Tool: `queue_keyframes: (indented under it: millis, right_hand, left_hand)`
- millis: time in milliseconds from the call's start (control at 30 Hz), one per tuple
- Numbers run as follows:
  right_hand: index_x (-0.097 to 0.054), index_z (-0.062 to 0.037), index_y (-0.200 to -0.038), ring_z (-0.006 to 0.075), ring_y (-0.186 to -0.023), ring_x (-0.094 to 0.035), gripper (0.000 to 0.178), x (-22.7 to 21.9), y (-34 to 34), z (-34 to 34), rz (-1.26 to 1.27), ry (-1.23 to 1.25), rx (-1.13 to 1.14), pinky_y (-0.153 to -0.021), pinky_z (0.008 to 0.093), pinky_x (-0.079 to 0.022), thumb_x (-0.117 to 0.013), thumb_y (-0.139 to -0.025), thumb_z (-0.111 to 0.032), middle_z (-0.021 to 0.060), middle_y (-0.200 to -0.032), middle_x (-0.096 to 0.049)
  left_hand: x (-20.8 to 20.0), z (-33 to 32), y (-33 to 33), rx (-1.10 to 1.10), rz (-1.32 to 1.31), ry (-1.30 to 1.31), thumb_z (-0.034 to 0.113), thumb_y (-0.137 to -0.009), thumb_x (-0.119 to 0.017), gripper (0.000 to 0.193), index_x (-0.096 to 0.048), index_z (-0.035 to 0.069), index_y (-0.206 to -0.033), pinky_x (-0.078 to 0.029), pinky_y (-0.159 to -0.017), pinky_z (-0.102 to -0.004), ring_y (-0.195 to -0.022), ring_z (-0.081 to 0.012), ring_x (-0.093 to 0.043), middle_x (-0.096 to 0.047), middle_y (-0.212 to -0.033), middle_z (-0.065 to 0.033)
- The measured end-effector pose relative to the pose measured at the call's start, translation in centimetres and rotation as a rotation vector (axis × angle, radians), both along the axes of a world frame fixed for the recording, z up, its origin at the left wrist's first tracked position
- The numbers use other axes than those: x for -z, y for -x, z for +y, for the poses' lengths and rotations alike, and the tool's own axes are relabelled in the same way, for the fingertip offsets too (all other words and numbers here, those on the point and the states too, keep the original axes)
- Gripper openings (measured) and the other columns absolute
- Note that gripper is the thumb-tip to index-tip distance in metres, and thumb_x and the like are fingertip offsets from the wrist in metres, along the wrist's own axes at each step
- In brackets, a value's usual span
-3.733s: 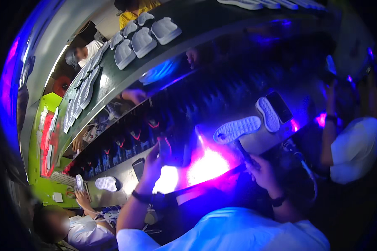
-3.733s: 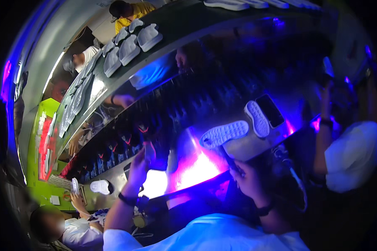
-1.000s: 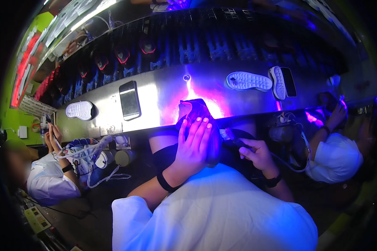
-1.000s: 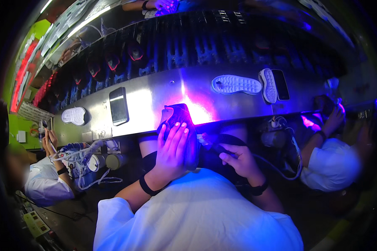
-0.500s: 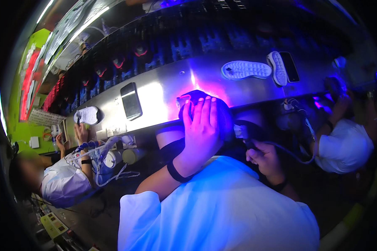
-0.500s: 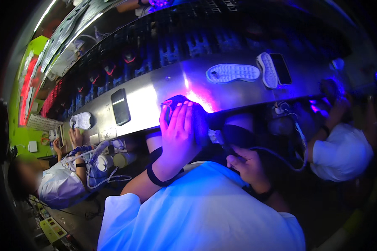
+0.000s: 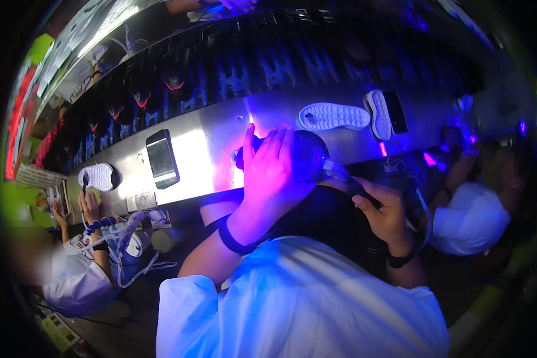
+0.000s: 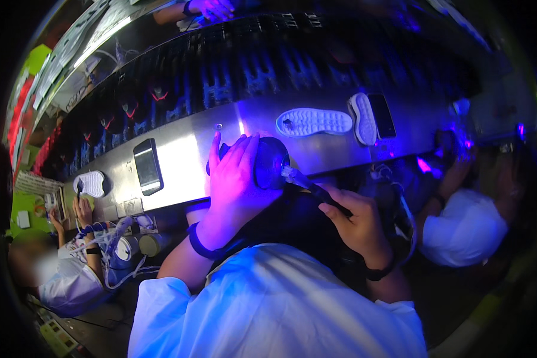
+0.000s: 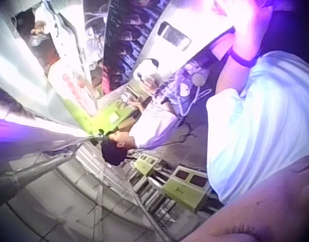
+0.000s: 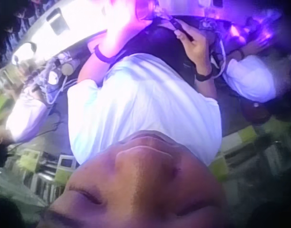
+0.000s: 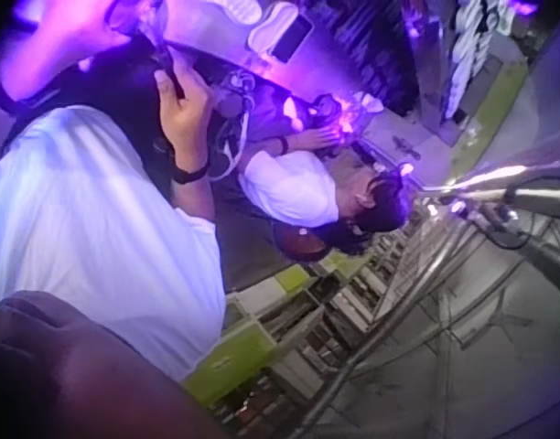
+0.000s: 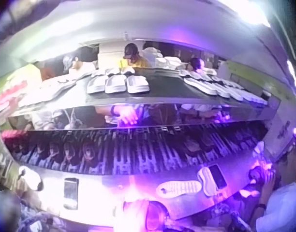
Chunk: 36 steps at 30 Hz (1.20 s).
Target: The recorder is applying glue or adhesive to shoe components using a small brush along an assembly line.
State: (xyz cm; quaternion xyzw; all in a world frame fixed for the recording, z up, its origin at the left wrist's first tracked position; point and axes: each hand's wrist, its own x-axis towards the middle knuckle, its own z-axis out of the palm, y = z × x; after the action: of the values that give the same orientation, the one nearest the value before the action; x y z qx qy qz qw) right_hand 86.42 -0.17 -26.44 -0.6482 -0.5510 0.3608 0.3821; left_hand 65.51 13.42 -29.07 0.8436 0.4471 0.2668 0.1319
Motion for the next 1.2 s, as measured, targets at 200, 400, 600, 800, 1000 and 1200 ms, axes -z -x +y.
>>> queue_keyframes:
  millis: [200, 400, 600, 800, 1000, 1200]
  right_hand:
    - [-0.069, 0.0027, -0.121, 0.0248, -0.08, -0.069, 0.034, -0.2, 0.4, 4.8, -0.135, -0.052, -0.053, -0.076, 0.0328, -0.052, -0.075, -0.089, -0.008, 0.0157, -0.093, -0.071]
    - [-0.061, -0.0016, -0.136, 0.0054, -0.071, -0.059, 0.043, 5.4, 1.4, 5.4, 0.51, 0.246, -0.024, -0.06, 0.0212, -0.044, -0.072, -0.096, -0.015, 0.0008, -0.087, -0.066]
    - [-0.064, -0.0016, -0.134, 0.0062, -0.075, -0.06, 0.041, 3.8, 2.2, 6.6, 0.446, 0.233, -0.006, -0.066, 0.0217, -0.048, -0.072, -0.096, -0.014, -0.0009, -0.089, -0.066]
    - [-0.066, 0.0016, -0.13, 0.0078, -0.076, -0.061, 0.039, -1.0, 2.1, 8.6, 0.246, 0.073, -0.219, -0.067, 0.0249, -0.05, -0.074, -0.093, -0.01, 0.0007, -0.089, -0.068]
    - [-0.066, 0.0012, -0.129, 0.0077, -0.074, -0.061, 0.039, -1.0, 0.9, 7.2, 0.277, 0.099, -0.241, -0.068, 0.0249, -0.05, -0.073, -0.093, -0.01, 0.0003, -0.087, -0.068]
    - [-0.066, 0.0002, -0.13, 0.0109, -0.088, -0.066, 0.038, 0.7, -0.9, 5.6, 0.442, 0.243, -0.286, -0.081, 0.0267, -0.053, -0.072, -0.095, -0.013, 0.0047, -0.101, -0.073]
  left_hand:
    - [-0.8, 2.8, 2.6, 0.03, -0.032, 0.09, 0.034, -0.062, -0.089, 0.087, -0.054, -0.001, -0.133, -0.029, -0.118, -0.056, -0.118, -0.0321, -0.063, -0.066, -0.124, -0.0173]
    - [0.1, 4.7, 7.8, 0.138, 0.282, 0.067, 0.029, -0.065, -0.089, 0.107, -0.035, 0.016, -0.157, -0.056, -0.082, -0.042, -0.108, -0.0311, -0.062, -0.061, -0.111, -0.0121]
    - [0.0, 2.9, 10.9, 0.218, 0.063, 0.296, 0.032, -0.063, -0.092, 0.109, -0.037, 0.008, -0.155, -0.059, -0.081, -0.0448, -0.095, -0.0372, -0.069, -0.065, -0.111, -0.0155]
    - [0.5, 0.4, 11.6, 0.407, -0.201, 0.484, 0.036, -0.067, -0.094, 0.108, -0.038, 0.002, -0.153, -0.054, -0.099, -0.0424, -0.116, -0.0336, -0.067, -0.063, -0.131, -0.0192]
    - [-2.6, -0.2, 10.0, 0.465, -0.342, 0.777, 0.029, -0.071, -0.094, 0.102, -0.039, 0.0, -0.151, -0.047, -0.108, -0.0424, -0.126, -0.0265, -0.061, -0.061, -0.136, -0.0141]
    - [-3.2, -0.8, 8.9, 0.449, -0.473, 0.997, 0.02, -0.07, -0.094, 0.096, -0.042, 0.001, -0.148, -0.046, -0.108, -0.0404, -0.125, -0.022, -0.059, -0.062, -0.135, -0.0097]
